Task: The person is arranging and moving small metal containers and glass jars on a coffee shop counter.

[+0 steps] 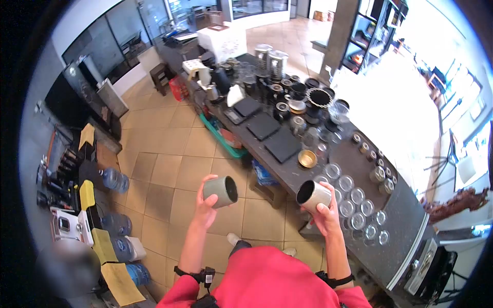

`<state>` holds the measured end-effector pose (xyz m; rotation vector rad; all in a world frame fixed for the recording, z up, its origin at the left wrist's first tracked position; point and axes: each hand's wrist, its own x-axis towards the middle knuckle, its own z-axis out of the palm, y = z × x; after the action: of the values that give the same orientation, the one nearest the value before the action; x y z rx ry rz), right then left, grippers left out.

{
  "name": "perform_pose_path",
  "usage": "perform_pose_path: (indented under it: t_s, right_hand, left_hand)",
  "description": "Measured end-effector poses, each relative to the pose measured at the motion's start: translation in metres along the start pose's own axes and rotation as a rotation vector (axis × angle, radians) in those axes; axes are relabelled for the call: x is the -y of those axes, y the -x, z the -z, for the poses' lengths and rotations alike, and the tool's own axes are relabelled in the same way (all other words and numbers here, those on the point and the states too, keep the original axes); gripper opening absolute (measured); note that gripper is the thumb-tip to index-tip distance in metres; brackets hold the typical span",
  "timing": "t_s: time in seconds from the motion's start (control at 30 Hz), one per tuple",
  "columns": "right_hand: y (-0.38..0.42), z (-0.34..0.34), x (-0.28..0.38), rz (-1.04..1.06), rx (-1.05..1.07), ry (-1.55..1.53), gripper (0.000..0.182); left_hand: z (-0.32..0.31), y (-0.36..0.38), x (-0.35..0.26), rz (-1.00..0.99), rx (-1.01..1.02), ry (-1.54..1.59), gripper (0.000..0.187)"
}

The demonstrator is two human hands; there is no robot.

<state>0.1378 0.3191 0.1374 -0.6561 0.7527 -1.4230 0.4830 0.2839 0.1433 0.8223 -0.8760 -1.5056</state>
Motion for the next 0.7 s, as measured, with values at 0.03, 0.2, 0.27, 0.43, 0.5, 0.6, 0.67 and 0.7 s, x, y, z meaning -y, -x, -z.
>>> perform_pose_path:
  t_s: [0.03,0.2,0.27,0.43,0.5,0.6,0.67,0.7]
  right_hand:
    - [-0.011,-0.018,-0.012,-0.019,0.024,0.014,0.082]
    - [-0.072,-0.115,-0.074,-0.084,0.155,0.066,0.081]
    - [-0.094,-0.153,-0.100,-0.118,0.193,0.085,0.081]
    - [-0.141,-0.221,-0.152,-0.171,0.346,0.087,0.077]
    - [-0.157,-0.241,-0.168,-0.195,0.351,0.109,0.077]
    - [-0.185,-0.269,-0.190,-0.247,0.363,0.128,0.077]
    - [-0.210,-0.287,-0.209,-0.279,0.377,0.116,0.077]
    - [-0.224,-0.295,-0.218,-0.263,0.388,0.127,0.076]
  left_hand:
    - [0.023,0.003,-0.010,-0.024,-0.040,-0.002,0.080]
    - [0.135,0.019,-0.066,-0.151,-0.187,-0.033,0.078]
    - [0.177,0.026,-0.087,-0.208,-0.254,-0.058,0.076]
    - [0.258,0.031,-0.124,-0.305,-0.361,-0.054,0.081]
    - [0.276,0.026,-0.135,-0.303,-0.399,-0.048,0.080]
    - [0.303,0.011,-0.142,-0.302,-0.439,-0.023,0.079]
    - [0.320,-0.007,-0.149,-0.308,-0.449,-0.015,0.079]
    - [0.327,-0.019,-0.153,-0.308,-0.462,-0.022,0.075]
